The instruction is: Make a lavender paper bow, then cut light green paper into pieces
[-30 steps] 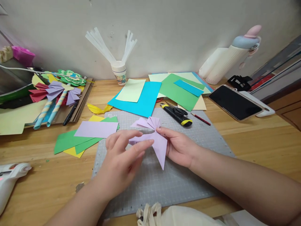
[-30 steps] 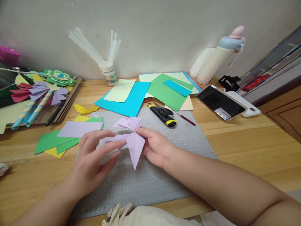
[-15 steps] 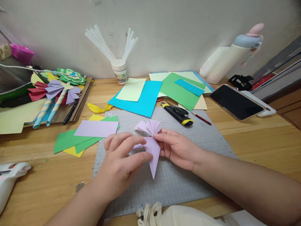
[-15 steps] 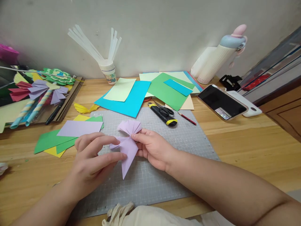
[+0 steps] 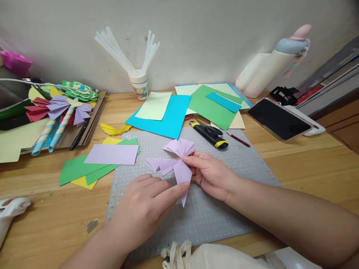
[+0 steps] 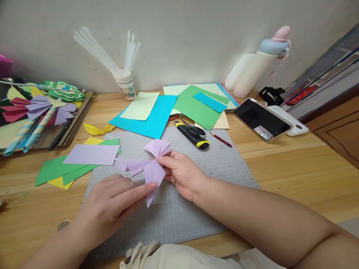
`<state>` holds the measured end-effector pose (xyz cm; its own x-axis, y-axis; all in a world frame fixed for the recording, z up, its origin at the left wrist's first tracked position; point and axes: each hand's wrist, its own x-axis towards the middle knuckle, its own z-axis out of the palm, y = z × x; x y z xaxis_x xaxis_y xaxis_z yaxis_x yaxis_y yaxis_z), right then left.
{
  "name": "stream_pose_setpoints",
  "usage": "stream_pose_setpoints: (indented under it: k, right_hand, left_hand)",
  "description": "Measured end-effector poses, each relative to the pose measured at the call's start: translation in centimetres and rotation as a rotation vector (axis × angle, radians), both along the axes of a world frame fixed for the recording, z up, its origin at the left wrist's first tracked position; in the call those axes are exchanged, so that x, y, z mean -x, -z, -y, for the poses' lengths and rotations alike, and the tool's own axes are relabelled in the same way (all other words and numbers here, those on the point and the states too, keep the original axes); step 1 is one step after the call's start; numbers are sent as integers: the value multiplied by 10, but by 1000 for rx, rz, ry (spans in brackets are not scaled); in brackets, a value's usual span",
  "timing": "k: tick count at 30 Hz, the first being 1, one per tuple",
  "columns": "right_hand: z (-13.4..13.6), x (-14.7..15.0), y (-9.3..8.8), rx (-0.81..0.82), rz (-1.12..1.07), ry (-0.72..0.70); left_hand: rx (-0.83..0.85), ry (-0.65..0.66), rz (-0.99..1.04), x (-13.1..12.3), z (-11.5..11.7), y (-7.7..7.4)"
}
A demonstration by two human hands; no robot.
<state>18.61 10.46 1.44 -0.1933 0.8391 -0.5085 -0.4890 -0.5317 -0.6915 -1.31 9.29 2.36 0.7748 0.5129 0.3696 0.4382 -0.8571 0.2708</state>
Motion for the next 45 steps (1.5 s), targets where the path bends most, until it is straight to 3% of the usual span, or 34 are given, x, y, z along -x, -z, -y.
stream_pose_setpoints:
  k: [3,5,10,14,18,24,28,30,33,35,37,39,42,45]
  right_hand:
    - [2,0,0,-18,15,-29]
    - [3,0,0,-48,16,-49]
    - [4,1,-1,-179,0,-74]
    - [7,4,-1,-239,-9,-54]
    - [8,7,0,-260,-58,-30]
    - [6,6,-1,-147,-150,34]
    - [0,-1,-3,-215,-56,37]
    - [-3,-4,-4,-283,29,-34]
    - [-2,-8,-7,-412,251,-241]
    - [3,-9,-10,-541,480,-347]
    - [10,-9,-14,-732,725,-392]
    - [16,-9,-17,-909,897,-404]
    - [20,-9,-21,-976,922,-362]
    - [15,-10,-20,-906,810,-224]
  left_hand:
    - [135,-21,68,-4,0,2]
    - [318,-86,132,-8,0,2]
    - [838,-379,323,-16,0,2]
    - [997,-595,494,-21,-1,2]
    - [1076,-637,684,-24,-2,1]
    - [1118,-582,983,-25,2,3]
    - [1033,-647,1219,-17,-6,1]
    - [944,-710,1273,-11,-11,-1]
    - [753,-701,1053,-3,-15,-3]
    - [599,-590,773,-2,-12,-5]
    - [459,-469,528,-2,-8,-8]
    - [387,-399,408,-3,-4,-10]
    - [464,-427,465,-3,-4,-12]
    - [759,-544,684,-2,-7,-11]
